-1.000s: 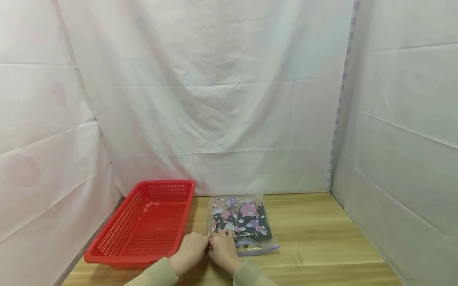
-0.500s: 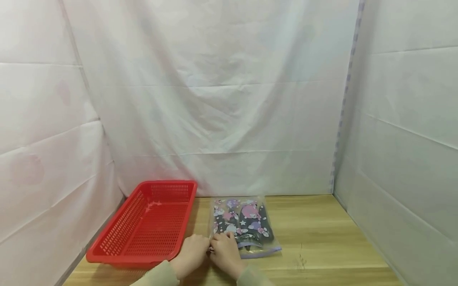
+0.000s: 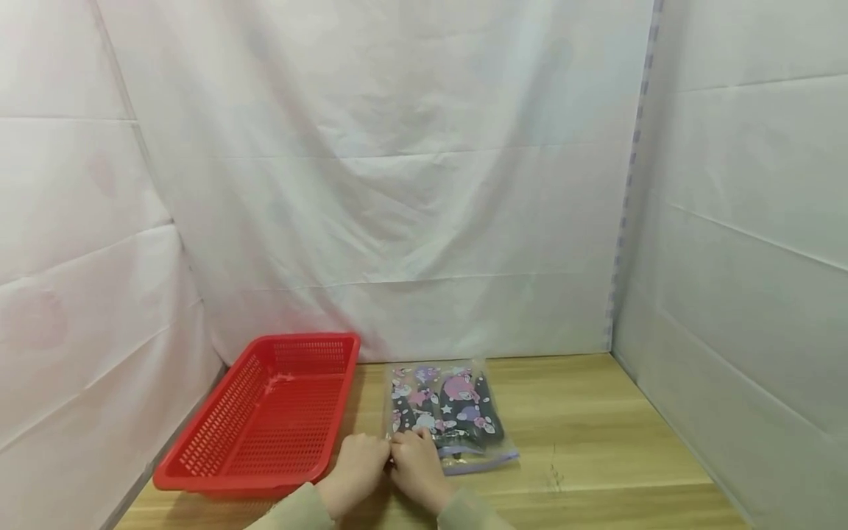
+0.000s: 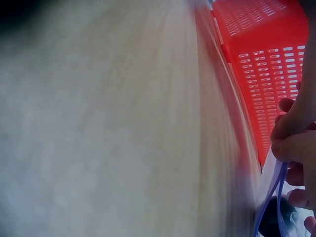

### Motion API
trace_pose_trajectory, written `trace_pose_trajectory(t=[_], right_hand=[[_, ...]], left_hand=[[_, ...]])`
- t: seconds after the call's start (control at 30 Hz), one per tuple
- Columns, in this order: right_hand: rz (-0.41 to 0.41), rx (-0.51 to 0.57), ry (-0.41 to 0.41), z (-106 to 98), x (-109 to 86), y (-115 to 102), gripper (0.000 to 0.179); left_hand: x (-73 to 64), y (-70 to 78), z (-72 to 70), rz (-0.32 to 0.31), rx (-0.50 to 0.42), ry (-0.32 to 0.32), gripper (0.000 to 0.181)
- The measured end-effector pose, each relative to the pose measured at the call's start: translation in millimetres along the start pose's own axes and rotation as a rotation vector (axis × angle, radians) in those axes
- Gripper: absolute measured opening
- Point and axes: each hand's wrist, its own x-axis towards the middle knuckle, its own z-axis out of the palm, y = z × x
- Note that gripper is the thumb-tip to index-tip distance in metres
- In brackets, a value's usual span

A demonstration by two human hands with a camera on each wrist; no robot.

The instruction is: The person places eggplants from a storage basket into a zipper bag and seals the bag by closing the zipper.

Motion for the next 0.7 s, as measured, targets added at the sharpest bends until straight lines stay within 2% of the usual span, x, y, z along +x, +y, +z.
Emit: trace_pose_trajectory(t=[0.2, 0.37, 0.57, 0.7], right_hand=[[-0.009, -0.02, -0.043, -2.7, 2.5, -2.1, 0.016], [-0.035, -0.017, -0.056, -7.2, 2.7, -2.0, 0.017], [-0.023, 0.019, -0.038, -7.6, -0.3, -1.2, 0.014], [-0.002, 0.048, -0.026, -7.9, 1.1, -1.0, 0.011]], left_hand=[[1.6, -1.8, -0.7, 0.008, 0.014, -0.034, 0.025], [1.3, -1.0, -3.1, 0.003, 0.038, -0.025, 0.023], [-3.1, -1.0, -3.7, 0.029, 0.065, -0.029, 0.025], [-4.0, -3.3, -2.9, 0.024, 0.073, -0.012, 0.025]])
